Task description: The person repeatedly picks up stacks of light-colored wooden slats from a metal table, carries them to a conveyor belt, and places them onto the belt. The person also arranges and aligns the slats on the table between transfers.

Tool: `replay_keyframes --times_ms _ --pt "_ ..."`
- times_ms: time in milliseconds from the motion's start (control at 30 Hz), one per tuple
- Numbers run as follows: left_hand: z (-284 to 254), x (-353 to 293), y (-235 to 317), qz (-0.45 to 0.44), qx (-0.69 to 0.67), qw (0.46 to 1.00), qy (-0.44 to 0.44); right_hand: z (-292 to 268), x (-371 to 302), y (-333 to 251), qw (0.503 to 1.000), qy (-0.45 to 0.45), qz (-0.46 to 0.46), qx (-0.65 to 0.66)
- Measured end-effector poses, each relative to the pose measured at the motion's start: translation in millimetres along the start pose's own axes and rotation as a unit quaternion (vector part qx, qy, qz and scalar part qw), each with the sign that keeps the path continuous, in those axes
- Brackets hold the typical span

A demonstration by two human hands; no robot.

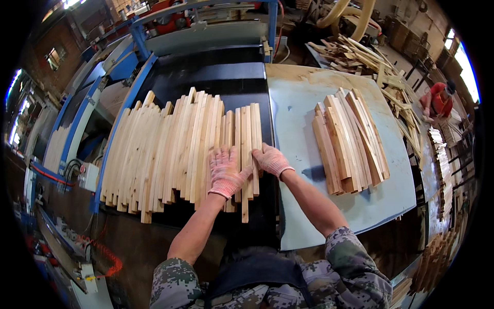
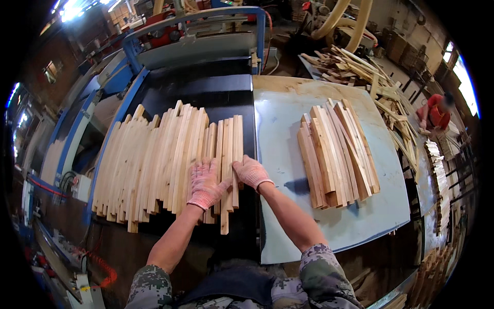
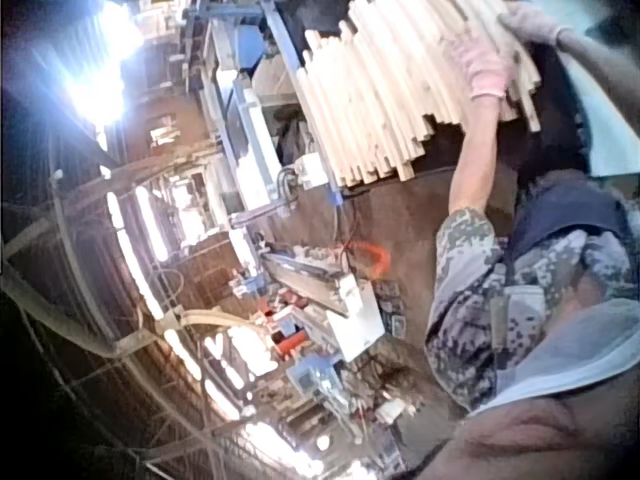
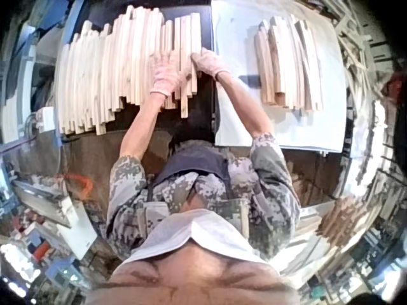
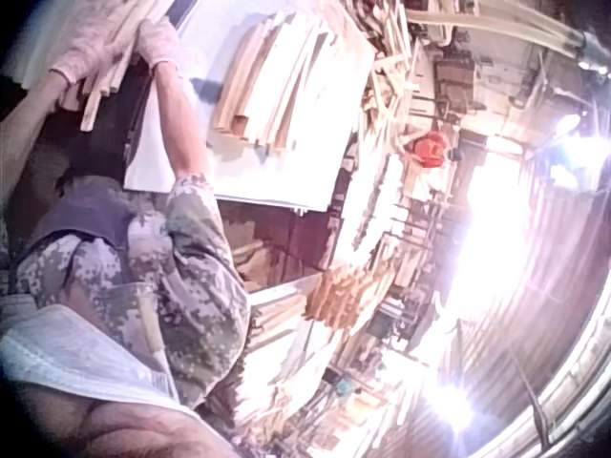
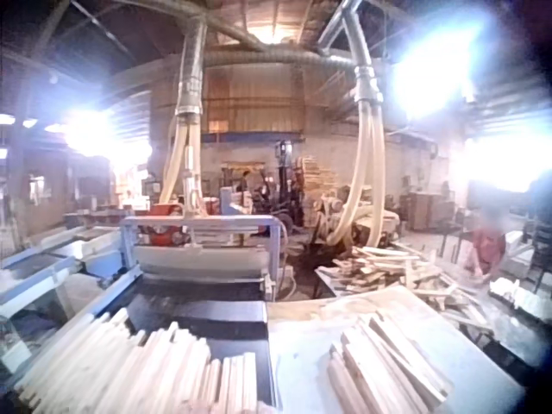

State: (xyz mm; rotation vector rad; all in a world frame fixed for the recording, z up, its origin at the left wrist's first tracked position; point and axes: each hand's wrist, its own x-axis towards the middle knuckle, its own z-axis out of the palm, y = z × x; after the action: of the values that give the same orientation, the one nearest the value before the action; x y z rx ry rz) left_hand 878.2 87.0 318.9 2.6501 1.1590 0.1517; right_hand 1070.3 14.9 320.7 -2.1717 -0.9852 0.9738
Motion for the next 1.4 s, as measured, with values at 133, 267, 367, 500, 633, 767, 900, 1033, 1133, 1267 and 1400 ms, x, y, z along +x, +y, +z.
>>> replay_keyframes --times_ms 133,267,367,500,633,767,900,1033,1133,1267,1400 --pt "-31.8 -3.3 65.6 0.011 0.002 0.997 -0.078 -8.7 -2.6 4.2 0.997 0.027 -0.021 -0.075" --pt "-12.9 -8.6 44.6 0.028 -0.052 0.998 -0.010 -5.3 4.1 16.4 0.999 -0.014 -0.027 0.017" --pt "-1.1 -25.1 22.7 0.024 -0.010 0.998 0.053 8.6 0.1 -1.9 0.999 -0.009 -0.033 0.004" --pt "-1.7 -31.4 2.1 0.017 0.030 0.999 0.016 13.0 5.6 0.0 0.992 -0.068 -0.055 0.089" --pt "-8.6 -28.0 10.7 0.010 0.032 0.999 -0.014 1.2 18.2 20.6 0.953 -0.150 -0.007 0.264" --pt "-7.4 -29.7 6.0 -0.002 0.035 0.999 -0.018 5.4 21.0 22.4 0.984 -0.026 -0.036 0.172" --pt "-10.7 -27.9 10.3 0.000 0.017 1.000 -0.021 11.7 35.2 51.9 0.972 0.105 -0.067 0.198" --pt "-6.0 -33.1 0.1 -0.002 0.011 1.000 -0.014 8.8 9.0 29.6 0.903 -0.003 -0.079 0.422" --pt "-5.3 -33.7 -1.1 0.012 0.002 1.000 -0.022 3.1 -8.2 8.0 0.989 -0.079 -0.011 0.126" --pt "-1.1 -35.5 -7.5 0.028 -0.004 1.000 -0.013 24.8 -3.1 3.6 0.994 0.093 -0.055 -0.030" --pt "10.0 -18.9 -4.4 0.046 -0.046 0.997 0.030 38.3 15.6 22.5 0.973 0.191 -0.105 0.076"
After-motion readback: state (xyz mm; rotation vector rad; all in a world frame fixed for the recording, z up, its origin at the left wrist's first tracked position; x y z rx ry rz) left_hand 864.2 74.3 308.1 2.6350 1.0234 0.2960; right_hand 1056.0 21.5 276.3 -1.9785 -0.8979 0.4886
